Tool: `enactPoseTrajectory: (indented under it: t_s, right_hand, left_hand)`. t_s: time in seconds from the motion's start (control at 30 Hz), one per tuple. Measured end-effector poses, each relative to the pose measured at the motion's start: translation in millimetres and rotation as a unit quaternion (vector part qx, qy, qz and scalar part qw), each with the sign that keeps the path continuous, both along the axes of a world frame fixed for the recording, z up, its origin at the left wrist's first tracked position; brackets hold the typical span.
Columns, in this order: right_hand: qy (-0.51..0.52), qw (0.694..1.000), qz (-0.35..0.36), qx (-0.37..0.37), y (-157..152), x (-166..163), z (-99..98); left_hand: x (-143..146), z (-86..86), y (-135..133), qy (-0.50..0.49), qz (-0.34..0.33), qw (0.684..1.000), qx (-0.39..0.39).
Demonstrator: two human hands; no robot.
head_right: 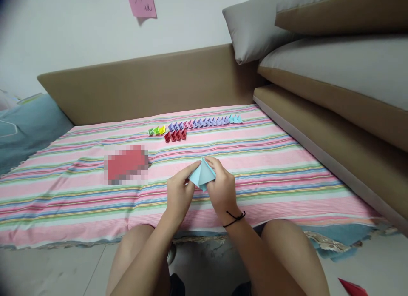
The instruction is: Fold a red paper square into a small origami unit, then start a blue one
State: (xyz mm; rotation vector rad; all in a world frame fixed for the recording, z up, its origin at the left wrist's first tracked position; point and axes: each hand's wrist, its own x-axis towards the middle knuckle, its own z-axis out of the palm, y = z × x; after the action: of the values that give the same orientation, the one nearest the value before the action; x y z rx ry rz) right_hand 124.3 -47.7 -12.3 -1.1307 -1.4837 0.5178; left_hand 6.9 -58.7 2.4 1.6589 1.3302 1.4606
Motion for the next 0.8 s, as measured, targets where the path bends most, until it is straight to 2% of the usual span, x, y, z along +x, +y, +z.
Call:
enactPoseTrajectory:
  t_s: [0.17, 0.33, 0.47, 0.6, 0.67, 0.8]
  right_hand:
    - [0.201, 0.973, 0.099, -0.057, 3.6, 10.4, 4.0]
    - [0.233, 0.962, 0.138, -0.039, 3.0, 14.9, 13.0]
    - [0.178, 0.981, 0.072, 0.027, -2.8, 14.5, 14.3]
    - [0.036, 0.991, -0.015, 0.126, -6.6, 16.3, 10.0]
    - [-0.03, 0.985, -0.009, 0.172, -7.4, 17.6, 8.1]
    - [-0.108, 0.968, 0.059, 0.221, -9.3, 17.6, 5.8]
  left_hand:
    - [-8.1, 9.4, 2.8, -0.04, -0.072, 0.997, 0.005]
    - [-13.8, 17.4, 5.0, -0.138, -0.125, 0.98, -0.067]
    - [-11.9, 18.7, 2.3, -0.182, -0.133, 0.97, -0.095]
    - [-10.5, 19.1, 0.2, -0.226, -0.167, 0.954, -0.103]
    - [-11.0, 19.3, 0.8, -0.243, -0.143, 0.954, -0.103]
    - [-12.3, 18.6, 3.8, -0.25, -0.069, 0.96, -0.102]
